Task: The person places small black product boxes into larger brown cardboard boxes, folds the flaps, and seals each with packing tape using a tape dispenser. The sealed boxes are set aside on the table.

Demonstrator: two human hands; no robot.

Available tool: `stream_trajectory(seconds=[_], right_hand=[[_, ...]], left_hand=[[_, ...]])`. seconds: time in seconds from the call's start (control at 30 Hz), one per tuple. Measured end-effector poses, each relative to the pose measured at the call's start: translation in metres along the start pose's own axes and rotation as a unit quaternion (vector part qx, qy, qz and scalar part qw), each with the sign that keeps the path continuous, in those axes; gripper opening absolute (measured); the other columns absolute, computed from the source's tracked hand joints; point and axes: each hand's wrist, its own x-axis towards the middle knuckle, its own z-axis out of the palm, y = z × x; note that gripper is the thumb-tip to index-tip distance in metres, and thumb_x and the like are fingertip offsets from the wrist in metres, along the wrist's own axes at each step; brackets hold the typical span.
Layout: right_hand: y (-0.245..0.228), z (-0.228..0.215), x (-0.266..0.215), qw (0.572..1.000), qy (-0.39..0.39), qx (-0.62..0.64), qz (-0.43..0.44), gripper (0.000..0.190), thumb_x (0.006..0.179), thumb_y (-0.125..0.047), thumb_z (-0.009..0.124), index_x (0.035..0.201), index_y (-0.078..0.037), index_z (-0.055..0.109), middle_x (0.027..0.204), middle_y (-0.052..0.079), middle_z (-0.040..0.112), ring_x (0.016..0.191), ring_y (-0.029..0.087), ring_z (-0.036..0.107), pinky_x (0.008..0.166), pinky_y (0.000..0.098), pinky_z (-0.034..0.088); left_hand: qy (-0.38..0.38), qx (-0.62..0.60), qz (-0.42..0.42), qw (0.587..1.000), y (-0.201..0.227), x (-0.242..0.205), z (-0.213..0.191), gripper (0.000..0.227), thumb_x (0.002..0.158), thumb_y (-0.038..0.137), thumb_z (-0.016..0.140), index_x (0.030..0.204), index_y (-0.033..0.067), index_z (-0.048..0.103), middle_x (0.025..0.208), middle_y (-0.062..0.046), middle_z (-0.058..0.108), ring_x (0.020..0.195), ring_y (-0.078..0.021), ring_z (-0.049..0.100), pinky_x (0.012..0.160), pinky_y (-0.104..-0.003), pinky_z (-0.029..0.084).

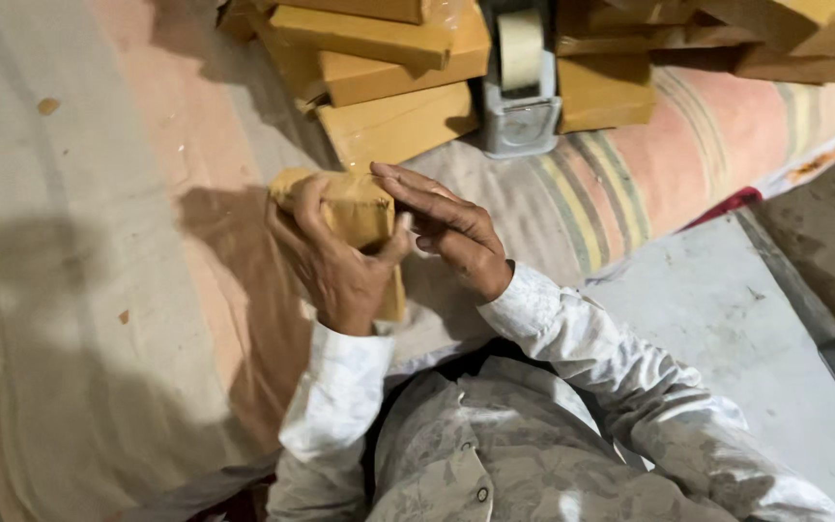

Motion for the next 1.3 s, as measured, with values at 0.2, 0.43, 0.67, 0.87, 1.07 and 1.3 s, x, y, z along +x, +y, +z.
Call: stream_trajectory(seconds=[0.2, 0.43, 0.67, 0.87, 1.07, 1.3], right_hand=[[-0.003, -0.060, -0.026, 0.963, 0.157, -0.219, -0.021, 0.040, 0.089, 0.001, 0.047, 0.120, 0.000, 0.072, 0.135, 0.016, 0.066, 0.116, 0.027, 0.066, 0.100, 0.0364, 0.056], [0.019, -0.190, 0.012, 0.765, 0.280, -0.579, 0.045, 0.021, 0.102, -0.015, 0.069, 0.115, 0.001, 0.068, 0.104, 0.023, 0.072, 0.094, 0.033, 0.068, 0.079, 0.0449, 0.056], [0.064, -0.203, 0.041, 0.766, 0.284, -0.570, 0.088, 0.051, 0.082, -0.028, 0.094, 0.110, 0.002, 0.064, 0.093, 0.023, 0.074, 0.086, 0.037, 0.070, 0.073, 0.0484, 0.054], [0.045, -0.210, 0.074, 0.813, 0.322, -0.483, 0.052, 0.048, 0.080, -0.015, 0.095, 0.111, 0.001, 0.061, 0.094, 0.015, 0.074, 0.080, 0.025, 0.074, 0.067, 0.0391, 0.059], [0.005, -0.181, 0.057, 0.891, 0.340, -0.259, 0.150, 0.056, 0.083, 0.000, 0.083, 0.123, 0.001, 0.045, 0.098, 0.013, 0.070, 0.079, 0.022, 0.077, 0.071, 0.0294, 0.066], [0.006, -0.140, 0.013, 0.889, 0.411, -0.082, 0.183, 0.035, 0.087, -0.002, 0.078, 0.111, 0.003, 0.053, 0.083, 0.011, 0.070, 0.060, 0.010, 0.054, 0.050, 0.0243, 0.042]], left_hand=[[-0.303, -0.073, 0.107, 0.944, -0.012, 0.036, 0.030, 0.082, 0.078, 0.056, 0.079, 0.140, 0.0131, 0.049, 0.138, -0.022, 0.040, 0.123, -0.0431, 0.050, 0.103, -0.058, 0.048], [-0.434, 0.051, 0.197, 0.878, 0.025, 0.043, 0.135, 0.089, 0.066, 0.056, 0.083, 0.136, 0.0122, 0.051, 0.127, -0.024, 0.041, 0.120, -0.0474, 0.049, 0.100, -0.064, 0.041], [-0.491, 0.112, 0.140, 0.853, 0.011, 0.041, 0.192, 0.081, 0.067, 0.058, 0.083, 0.119, -0.0028, 0.067, 0.156, -0.035, 0.030, 0.139, -0.0541, 0.036, 0.112, -0.063, 0.034], [-0.465, 0.135, 0.137, 0.864, -0.003, 0.040, 0.222, 0.094, 0.066, 0.060, 0.083, 0.133, -0.0007, 0.057, 0.148, -0.036, 0.031, 0.136, -0.0529, 0.034, 0.109, -0.066, 0.030], [-0.445, 0.078, 0.115, 0.884, 0.016, 0.043, 0.193, 0.083, 0.069, 0.069, 0.073, 0.136, 0.0227, 0.056, 0.143, -0.023, 0.041, 0.129, -0.0481, 0.044, 0.101, -0.064, 0.039], [-0.424, 0.044, 0.105, 0.898, 0.018, 0.044, 0.191, 0.090, 0.063, 0.070, 0.077, 0.138, 0.0262, 0.054, 0.139, -0.025, 0.037, 0.131, -0.0489, 0.034, 0.104, -0.066, 0.029]])
